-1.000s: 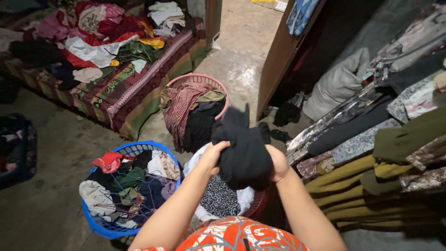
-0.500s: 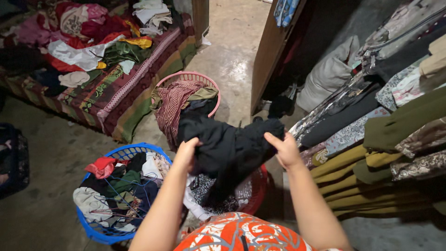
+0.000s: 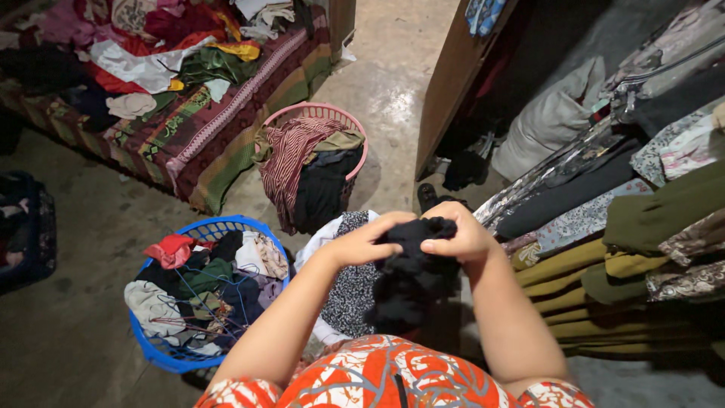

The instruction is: The person takes a patterned blouse from a laundry basket, places it on a hanger, and hangs it on a clothing rack. They then button the blouse while it hangs. Next, they take a pair of black shorts from the basket, place them on a hanger, and hang them on the rack.

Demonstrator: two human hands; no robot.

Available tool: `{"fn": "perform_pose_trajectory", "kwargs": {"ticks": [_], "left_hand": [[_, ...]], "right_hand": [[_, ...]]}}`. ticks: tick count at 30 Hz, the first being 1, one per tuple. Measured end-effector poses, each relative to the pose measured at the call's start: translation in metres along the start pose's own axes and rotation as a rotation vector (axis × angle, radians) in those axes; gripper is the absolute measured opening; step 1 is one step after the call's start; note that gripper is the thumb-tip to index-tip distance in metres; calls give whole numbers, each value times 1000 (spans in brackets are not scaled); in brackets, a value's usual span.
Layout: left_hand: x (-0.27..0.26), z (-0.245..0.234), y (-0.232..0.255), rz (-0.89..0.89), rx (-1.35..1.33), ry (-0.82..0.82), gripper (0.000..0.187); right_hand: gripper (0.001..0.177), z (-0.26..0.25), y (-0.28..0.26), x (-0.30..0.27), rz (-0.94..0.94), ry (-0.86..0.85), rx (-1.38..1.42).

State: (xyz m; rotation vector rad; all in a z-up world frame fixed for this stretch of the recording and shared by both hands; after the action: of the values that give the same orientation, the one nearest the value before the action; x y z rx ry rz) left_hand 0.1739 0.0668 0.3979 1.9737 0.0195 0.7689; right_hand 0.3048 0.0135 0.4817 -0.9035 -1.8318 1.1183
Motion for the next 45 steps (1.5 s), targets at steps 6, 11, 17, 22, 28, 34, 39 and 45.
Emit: {"fn": "perform_pose_trajectory", "kwargs": {"ticks": [6, 11, 17, 22, 28, 34, 39, 45], "left_hand": [[-23, 1, -92, -839, 309, -116, 35], [-41, -88, -81, -934, 21, 427, 25], [-44, -124, 15, -939, 413, 565, 24], [-48, -134, 72, -989, 728, 658, 27], [-73, -138, 65, -974, 697, 780, 30], [-114, -115, -10, -1147, 459, 717, 30], [-132, -70, -30, -977, 273, 839, 36], [-136, -10, -9, -549, 510, 839, 65]], "right_hand": [[25, -45, -34, -25, -66, 399, -94], [16, -86, -32, -50, 4, 679, -431], [16, -89, -5, -60, 70, 744, -498], [16, -79, -8, -55, 36, 759, -645], [20, -57, -14, -35, -38, 678, -834], [25, -50, 32, -24, 174, 570, -701], [21, -19, 83, -7, 168, 322, -482], [23, 51, 120, 20, 134, 36, -338]]}}
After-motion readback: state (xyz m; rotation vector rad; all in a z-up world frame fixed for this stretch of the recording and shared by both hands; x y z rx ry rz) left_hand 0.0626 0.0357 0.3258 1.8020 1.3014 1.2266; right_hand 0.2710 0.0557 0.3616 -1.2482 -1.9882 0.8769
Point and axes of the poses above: each hand's wrist, its own x-axis towards the middle knuckle, its own z-axis out of the palm, y = z × x, the point moved 8 cm from there along x, towards the middle knuckle, and after that the axes turned 7 degrees about -z, right-handed, at the moved point
